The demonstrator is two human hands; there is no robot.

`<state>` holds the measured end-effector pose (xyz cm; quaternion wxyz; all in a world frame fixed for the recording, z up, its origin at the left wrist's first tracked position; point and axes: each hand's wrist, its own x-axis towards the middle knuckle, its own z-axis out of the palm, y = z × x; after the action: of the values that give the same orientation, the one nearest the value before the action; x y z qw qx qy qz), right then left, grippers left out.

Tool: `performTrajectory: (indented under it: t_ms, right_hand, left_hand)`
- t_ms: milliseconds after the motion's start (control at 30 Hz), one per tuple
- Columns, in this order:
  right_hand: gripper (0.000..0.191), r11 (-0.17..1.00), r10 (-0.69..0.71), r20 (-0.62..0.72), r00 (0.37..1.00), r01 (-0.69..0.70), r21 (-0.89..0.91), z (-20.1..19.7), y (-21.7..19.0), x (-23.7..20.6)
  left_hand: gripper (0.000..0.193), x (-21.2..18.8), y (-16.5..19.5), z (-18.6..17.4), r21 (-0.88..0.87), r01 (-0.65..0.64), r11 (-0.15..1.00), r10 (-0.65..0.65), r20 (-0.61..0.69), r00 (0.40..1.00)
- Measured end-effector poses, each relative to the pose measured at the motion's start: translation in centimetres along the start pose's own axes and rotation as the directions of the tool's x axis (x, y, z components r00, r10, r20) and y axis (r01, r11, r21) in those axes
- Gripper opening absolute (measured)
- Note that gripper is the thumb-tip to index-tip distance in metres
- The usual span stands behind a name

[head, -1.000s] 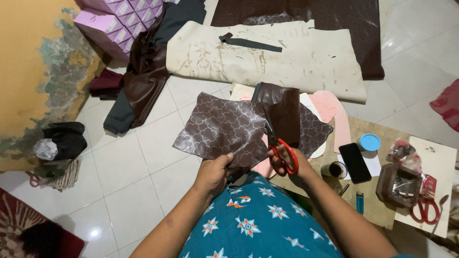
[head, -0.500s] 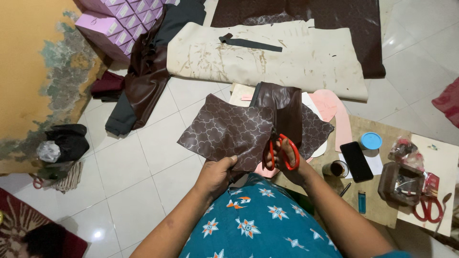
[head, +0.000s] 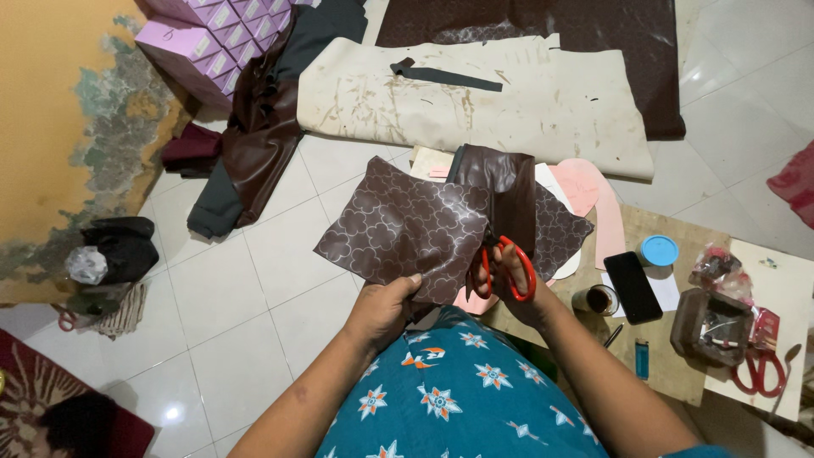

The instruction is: The person cuts a brown patterned material using red-handled scissors. They trim the edges and separate pieces, placing the cut sections on the floor.

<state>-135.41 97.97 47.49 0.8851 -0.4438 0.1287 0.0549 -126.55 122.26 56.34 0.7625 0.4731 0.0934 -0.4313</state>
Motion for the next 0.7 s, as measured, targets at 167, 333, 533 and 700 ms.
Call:
performTrajectory:
  t_ms: [167, 333, 533, 700]
  right_hand:
    - [0.074, 1.000, -0.020, 0.027, 0.999, 0.020, -0.008, 1.5, -0.2, -0.2]
    - [0.074, 0.999, -0.034, 0.013, 0.999, 0.034, -0.018, 2.3, -0.4, -0.7]
    - [0.061, 0.999, -0.031, -0.049, 0.998, 0.033, 0.034, 1.7, 0.1, -0.1]
    - [0.061, 0.998, -0.047, -0.023, 0.999, 0.048, 0.038, 1.1, 0.7, -0.1]
  left_hand:
    - [0.045, -0.1, 0.3, 0.5, 0.051, -0.001, 0.999, 0.001, 0.007, 1.000]
    - [0.045, -0.2, 0.5, 0.7, 0.069, -0.022, 0.997, 0.022, 0.005, 1.000]
    - [0.046, -0.1, 0.5, 0.6, 0.032, -0.014, 0.999, 0.015, -0.022, 1.000]
    - [0.047, 0.2, 0.2, 0.4, 0.036, 0.025, 0.999, -0.024, -0.030, 0.999]
